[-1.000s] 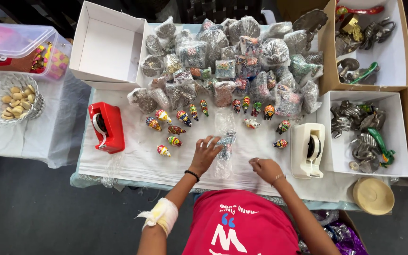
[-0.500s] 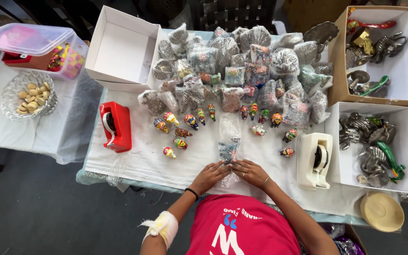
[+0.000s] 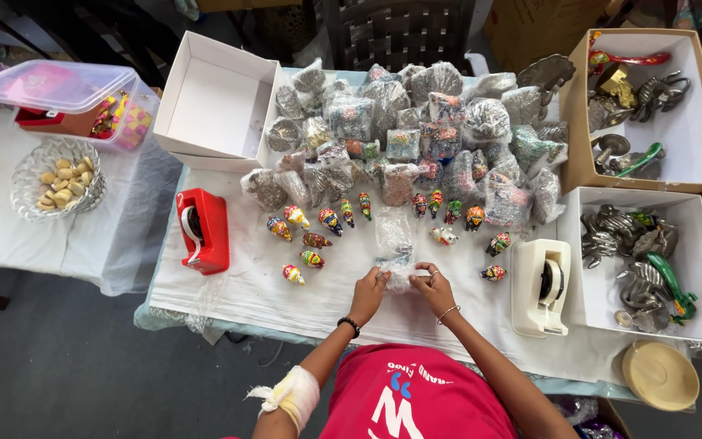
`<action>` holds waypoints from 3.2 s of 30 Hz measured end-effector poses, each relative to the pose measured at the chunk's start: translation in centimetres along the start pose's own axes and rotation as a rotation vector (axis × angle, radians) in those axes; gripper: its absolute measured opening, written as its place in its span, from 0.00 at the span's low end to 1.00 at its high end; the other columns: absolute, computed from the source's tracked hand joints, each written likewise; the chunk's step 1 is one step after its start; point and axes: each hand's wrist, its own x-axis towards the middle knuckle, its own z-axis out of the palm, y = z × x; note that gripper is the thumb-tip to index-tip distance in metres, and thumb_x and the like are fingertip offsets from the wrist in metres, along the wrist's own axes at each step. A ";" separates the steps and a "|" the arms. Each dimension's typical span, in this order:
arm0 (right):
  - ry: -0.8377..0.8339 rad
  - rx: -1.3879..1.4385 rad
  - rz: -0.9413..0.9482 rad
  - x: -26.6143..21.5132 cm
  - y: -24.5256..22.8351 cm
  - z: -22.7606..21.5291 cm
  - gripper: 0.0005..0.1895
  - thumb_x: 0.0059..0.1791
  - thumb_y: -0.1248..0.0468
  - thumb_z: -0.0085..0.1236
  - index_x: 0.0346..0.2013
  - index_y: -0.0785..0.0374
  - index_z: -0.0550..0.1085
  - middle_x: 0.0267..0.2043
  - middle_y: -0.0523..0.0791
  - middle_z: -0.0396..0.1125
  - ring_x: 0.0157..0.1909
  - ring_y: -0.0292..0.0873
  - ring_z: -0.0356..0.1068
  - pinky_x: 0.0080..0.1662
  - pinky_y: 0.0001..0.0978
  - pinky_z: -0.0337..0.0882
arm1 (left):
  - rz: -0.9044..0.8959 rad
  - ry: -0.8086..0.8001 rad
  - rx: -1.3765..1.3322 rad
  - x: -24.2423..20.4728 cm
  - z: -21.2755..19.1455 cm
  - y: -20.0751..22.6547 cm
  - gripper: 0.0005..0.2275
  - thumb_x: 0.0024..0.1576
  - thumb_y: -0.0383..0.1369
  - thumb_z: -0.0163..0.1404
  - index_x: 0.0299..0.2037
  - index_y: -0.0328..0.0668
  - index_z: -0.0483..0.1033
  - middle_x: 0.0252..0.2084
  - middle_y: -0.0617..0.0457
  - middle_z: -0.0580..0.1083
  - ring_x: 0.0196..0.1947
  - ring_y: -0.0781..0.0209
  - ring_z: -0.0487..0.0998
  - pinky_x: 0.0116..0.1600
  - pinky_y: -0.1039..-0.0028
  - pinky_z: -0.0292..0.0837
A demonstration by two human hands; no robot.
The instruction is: The person wraps small, colorful, fish-shaped decorations in bubble wrap. They pick up a decoration, place it on a sheet of bubble wrap, fold the wrap around it, and secure it with tape. The wrapped items are then placed into a cardboard box.
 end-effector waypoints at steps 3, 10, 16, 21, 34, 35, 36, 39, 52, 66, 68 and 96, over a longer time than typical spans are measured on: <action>-0.033 -0.031 -0.024 -0.2 -1.1 -0.1 0.22 0.48 0.62 0.65 0.53 0.68 0.73 0.37 0.46 0.78 0.40 0.33 0.75 0.44 0.25 0.73 | -0.004 0.015 -0.015 0.4 0.4 -0.7 0.16 0.66 0.43 0.48 0.38 0.35 0.71 0.21 0.41 0.71 0.20 0.46 0.72 0.28 0.60 0.64; 0.062 -0.199 -0.249 1.8 -1.1 0.9 0.11 0.45 0.62 0.69 0.36 0.68 0.82 0.44 0.43 0.70 0.40 0.37 0.73 0.44 0.29 0.74 | -0.095 0.074 -0.007 0.7 0.5 -0.1 0.18 0.66 0.46 0.46 0.35 0.37 0.75 0.21 0.47 0.70 0.22 0.53 0.70 0.31 0.63 0.64; 0.127 -0.058 -0.072 3.7 3.9 0.9 0.14 0.48 0.62 0.67 0.44 0.66 0.78 0.57 0.49 0.69 0.45 0.38 0.74 0.47 0.29 0.75 | 0.369 0.490 0.149 -0.3 1.9 -0.2 0.29 0.50 0.45 0.66 0.52 0.29 0.70 0.44 0.39 0.71 0.35 0.52 0.72 0.42 0.64 0.73; 0.053 0.197 0.073 1.0 -3.6 1.1 0.38 0.42 0.70 0.68 0.64 0.56 0.61 0.54 0.50 0.71 0.46 0.37 0.73 0.47 0.30 0.75 | 0.132 0.180 -0.065 0.8 0.6 -0.3 0.39 0.37 0.37 0.73 0.57 0.28 0.67 0.47 0.46 0.77 0.46 0.54 0.76 0.50 0.66 0.74; -0.353 0.517 0.109 -0.9 -4.6 -3.4 0.32 0.50 0.68 0.59 0.70 0.69 0.66 0.54 0.43 0.68 0.50 0.36 0.67 0.56 0.34 0.68 | -0.273 -0.636 -0.907 -1.6 -4.5 2.4 0.33 0.46 0.24 0.66 0.64 0.39 0.69 0.58 0.54 0.75 0.58 0.63 0.75 0.64 0.70 0.70; -0.347 0.515 0.115 -1.0 -5.2 -3.4 0.32 0.50 0.68 0.59 0.70 0.69 0.66 0.54 0.43 0.68 0.50 0.36 0.67 0.56 0.34 0.68 | -0.278 -0.642 -0.912 -1.6 -4.3 2.3 0.33 0.46 0.24 0.66 0.64 0.39 0.69 0.58 0.54 0.75 0.58 0.63 0.75 0.64 0.70 0.70; -0.422 0.553 0.166 -1.1 -5.9 -3.3 0.32 0.51 0.62 0.57 0.69 0.70 0.65 0.57 0.45 0.67 0.55 0.38 0.67 0.60 0.36 0.67 | -0.268 -0.711 -0.912 -1.6 -4.1 2.3 0.32 0.46 0.23 0.65 0.64 0.36 0.69 0.58 0.52 0.75 0.59 0.61 0.75 0.65 0.69 0.70; -0.628 0.629 0.207 -2.2 -11.8 -2.2 0.35 0.52 0.54 0.56 0.68 0.71 0.64 0.64 0.48 0.66 0.64 0.44 0.66 0.66 0.40 0.64 | -0.258 -0.809 -0.876 -1.3 -3.7 3.3 0.32 0.47 0.23 0.65 0.65 0.34 0.68 0.58 0.51 0.75 0.59 0.59 0.75 0.66 0.69 0.70; -0.559 0.365 0.088 -2.7 -15.6 -1.6 0.26 0.52 0.60 0.53 0.63 0.69 0.69 0.64 0.50 0.70 0.65 0.46 0.70 0.65 0.41 0.69 | -0.374 -0.765 -0.852 -3.0 -2.7 4.7 0.30 0.51 0.32 0.65 0.64 0.37 0.67 0.57 0.52 0.75 0.57 0.62 0.77 0.62 0.69 0.72; -0.214 -0.135 -0.056 -1.4 -9.8 -2.5 0.25 0.53 0.66 0.55 0.67 0.60 0.73 0.45 0.49 0.74 0.43 0.35 0.68 0.46 0.30 0.71 | -0.438 -0.743 -0.885 -3.9 -1.6 4.4 0.29 0.52 0.31 0.63 0.63 0.34 0.66 0.56 0.50 0.75 0.54 0.61 0.78 0.60 0.68 0.75; -0.233 -0.115 -0.054 -1.4 -9.8 -2.5 0.25 0.54 0.67 0.55 0.68 0.60 0.74 0.43 0.48 0.74 0.42 0.34 0.65 0.45 0.30 0.69 | -0.444 -0.746 -0.927 -4.2 -1.9 4.5 0.29 0.52 0.31 0.63 0.63 0.33 0.66 0.55 0.49 0.75 0.53 0.61 0.78 0.60 0.67 0.75; -0.328 -0.905 -0.825 -8.1 -16.5 0.0 0.25 0.42 0.54 0.65 0.54 0.38 0.77 0.66 0.36 0.66 0.75 0.51 0.53 0.67 0.61 0.45 | -0.330 -0.653 -0.929 -3.8 0.9 1.0 0.16 0.61 0.32 0.52 0.57 0.32 0.71 0.51 0.47 0.78 0.49 0.61 0.81 0.52 0.70 0.80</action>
